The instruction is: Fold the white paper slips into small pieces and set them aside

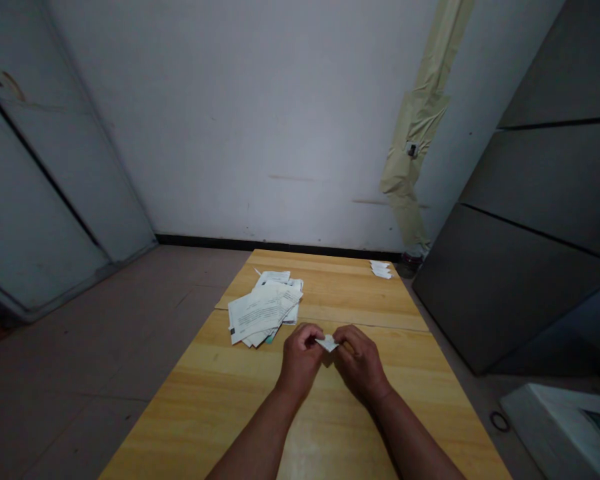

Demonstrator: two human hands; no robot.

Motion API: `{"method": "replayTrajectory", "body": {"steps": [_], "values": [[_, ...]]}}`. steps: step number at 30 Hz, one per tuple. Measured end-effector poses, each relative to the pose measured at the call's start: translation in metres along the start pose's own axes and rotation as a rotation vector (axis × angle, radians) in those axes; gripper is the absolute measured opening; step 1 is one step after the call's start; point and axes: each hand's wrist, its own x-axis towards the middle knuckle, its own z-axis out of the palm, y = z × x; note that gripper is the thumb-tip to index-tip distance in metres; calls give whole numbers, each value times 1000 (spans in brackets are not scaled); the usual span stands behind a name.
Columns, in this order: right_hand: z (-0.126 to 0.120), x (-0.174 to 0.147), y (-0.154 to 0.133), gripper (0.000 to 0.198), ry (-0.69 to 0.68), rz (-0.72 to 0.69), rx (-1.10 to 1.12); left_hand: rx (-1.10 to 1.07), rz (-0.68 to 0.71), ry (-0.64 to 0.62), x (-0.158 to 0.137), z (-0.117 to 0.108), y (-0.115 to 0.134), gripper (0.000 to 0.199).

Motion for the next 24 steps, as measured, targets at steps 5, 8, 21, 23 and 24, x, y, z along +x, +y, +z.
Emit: {"method": "replayTrajectory", "body": {"steps": [5, 8, 21, 23, 24], "values": [[1, 1, -4, 14, 39, -159, -87, -6, 85, 6, -2, 0, 5, 11], [0, 1, -5, 14, 70, -179, -136, 12, 107, 4, -2, -1, 10, 11], [-2, -3, -1, 15, 126, -315, -387, -304, -182, -88, -3, -7, 18, 16], [-2, -3, -2, 16, 135, -320, -391, -394, -260, -127, -3, -8, 19, 24], [-3, -3, -2, 16, 137, -325, -393, -421, -284, -140, -3, -8, 20, 27]]}}
